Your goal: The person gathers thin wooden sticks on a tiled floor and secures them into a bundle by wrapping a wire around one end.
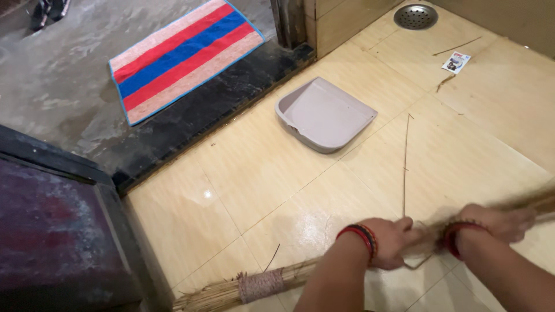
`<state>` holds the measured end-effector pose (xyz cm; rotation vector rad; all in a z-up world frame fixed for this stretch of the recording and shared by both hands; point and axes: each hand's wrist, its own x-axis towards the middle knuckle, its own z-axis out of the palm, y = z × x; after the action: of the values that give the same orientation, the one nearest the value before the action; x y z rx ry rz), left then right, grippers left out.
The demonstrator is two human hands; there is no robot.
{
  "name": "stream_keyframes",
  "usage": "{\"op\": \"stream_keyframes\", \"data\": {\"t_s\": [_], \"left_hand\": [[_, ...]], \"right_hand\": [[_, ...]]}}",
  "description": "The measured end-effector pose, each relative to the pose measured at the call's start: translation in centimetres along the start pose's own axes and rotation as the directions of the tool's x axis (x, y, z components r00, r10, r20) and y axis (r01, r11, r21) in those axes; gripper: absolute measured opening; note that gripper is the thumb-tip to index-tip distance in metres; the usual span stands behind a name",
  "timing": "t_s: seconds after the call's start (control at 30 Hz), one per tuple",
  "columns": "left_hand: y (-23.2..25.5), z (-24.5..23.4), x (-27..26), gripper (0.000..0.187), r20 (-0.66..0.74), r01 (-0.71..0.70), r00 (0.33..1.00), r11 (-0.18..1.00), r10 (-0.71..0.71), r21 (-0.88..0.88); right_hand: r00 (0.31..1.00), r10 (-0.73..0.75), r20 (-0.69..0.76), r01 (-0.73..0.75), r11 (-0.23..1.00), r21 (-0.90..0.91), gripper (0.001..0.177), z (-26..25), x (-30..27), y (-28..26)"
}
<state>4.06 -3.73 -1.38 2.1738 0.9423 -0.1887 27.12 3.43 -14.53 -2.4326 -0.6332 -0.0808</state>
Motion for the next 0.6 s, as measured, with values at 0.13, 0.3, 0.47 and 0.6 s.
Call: {"op": "stream_keyframes", "data": {"t_s": [0.13, 0.3, 0.47, 0.6], "left_hand": [[0.2, 0.8, 0.5, 0.082, 0.033, -0.002, 0.999, 1.0, 0.003, -0.014], [-0.7, -0.2, 0.7, 0.085, 0.007, 0.067, 0.998, 0.996, -0.067, -0.058], [-1.6, -1.5, 0.0, 0.079, -0.094, 0.116, 0.989, 0.993, -0.118, -0.03], [-2.9, -2.6, -0.3, 0.074, -0.141, 0.207, 0.967, 0.977, -0.213, -0.057]], "right_hand": [[0.909, 0.298, 0.293, -0.315, 0.949, 0.012, 0.049, -4.9, -1.7, -1.8], [0.883, 0.118, 0.454, -0.098, 0.993, -0.067, 0.033, -3.3, -0.6, -3.1], [0.885, -0.078, 0.46, 0.078, 0.997, 0.019, 0.051, 2.6, 1.8, -2.9], [0.822, -0.182, 0.54, 0.16, 0.983, 0.087, 0.069, 5.3, 2.8, -4.6]]}}
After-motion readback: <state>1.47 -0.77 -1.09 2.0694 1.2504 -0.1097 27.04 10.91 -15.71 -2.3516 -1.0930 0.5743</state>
